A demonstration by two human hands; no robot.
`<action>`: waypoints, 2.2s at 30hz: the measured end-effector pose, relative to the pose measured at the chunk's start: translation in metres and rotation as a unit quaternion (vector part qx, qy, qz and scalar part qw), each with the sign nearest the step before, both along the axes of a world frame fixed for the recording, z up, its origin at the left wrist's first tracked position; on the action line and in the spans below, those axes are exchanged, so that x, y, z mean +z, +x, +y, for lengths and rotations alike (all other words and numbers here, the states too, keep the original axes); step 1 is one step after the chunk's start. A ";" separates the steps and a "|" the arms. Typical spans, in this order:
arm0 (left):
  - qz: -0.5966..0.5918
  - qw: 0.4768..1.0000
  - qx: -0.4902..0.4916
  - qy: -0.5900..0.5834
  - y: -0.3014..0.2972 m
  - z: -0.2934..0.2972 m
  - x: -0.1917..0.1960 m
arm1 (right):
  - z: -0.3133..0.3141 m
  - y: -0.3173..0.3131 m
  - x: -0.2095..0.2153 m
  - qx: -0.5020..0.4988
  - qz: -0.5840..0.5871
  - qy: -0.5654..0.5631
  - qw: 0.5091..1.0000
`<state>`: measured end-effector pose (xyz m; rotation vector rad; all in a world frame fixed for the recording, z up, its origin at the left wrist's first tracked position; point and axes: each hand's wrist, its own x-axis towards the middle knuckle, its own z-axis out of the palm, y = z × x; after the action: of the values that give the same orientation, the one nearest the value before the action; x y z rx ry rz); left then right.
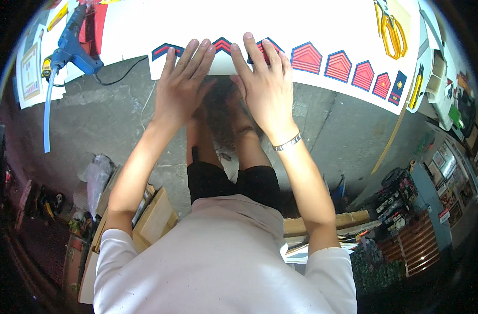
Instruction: The person uses a hot glue gun to attach small fabric patches and a circular badge onto a white board. They apply glue to each item and press it into place, arranging them in a row.
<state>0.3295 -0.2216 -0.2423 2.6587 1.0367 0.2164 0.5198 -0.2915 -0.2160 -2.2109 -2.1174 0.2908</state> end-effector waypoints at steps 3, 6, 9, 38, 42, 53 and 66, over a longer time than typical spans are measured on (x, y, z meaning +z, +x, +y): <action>0.016 0.999 0.000 0.034 0.000 -0.001 -0.005 | -0.003 0.003 -0.008 -0.006 -0.003 0.014 1.000; 0.023 0.999 0.011 0.038 0.002 -0.004 -0.009 | -0.007 0.004 -0.012 -0.006 0.004 0.030 1.000; 0.043 0.998 0.016 0.046 0.006 -0.008 -0.008 | -0.007 0.003 -0.013 0.003 -0.017 0.033 0.999; 0.009 0.996 -0.027 -0.088 -0.017 0.015 0.038 | -0.011 0.011 0.010 -0.010 0.025 0.028 0.999; -0.061 0.994 0.066 -0.055 -0.070 -0.004 0.059 | -0.054 0.016 0.025 -0.132 0.077 0.061 0.986; -0.327 0.483 0.498 -0.642 0.030 -0.003 0.016 | -0.019 -0.022 0.005 -0.107 0.088 0.060 0.989; -0.452 0.484 0.523 -0.537 0.050 -0.010 -0.007 | -0.002 -0.038 -0.001 -0.077 -0.058 -0.028 0.995</action>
<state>0.3795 -0.2313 -0.2489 0.3341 1.4161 0.7454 0.4815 -0.2930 -0.2172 -2.4642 -2.0010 0.2201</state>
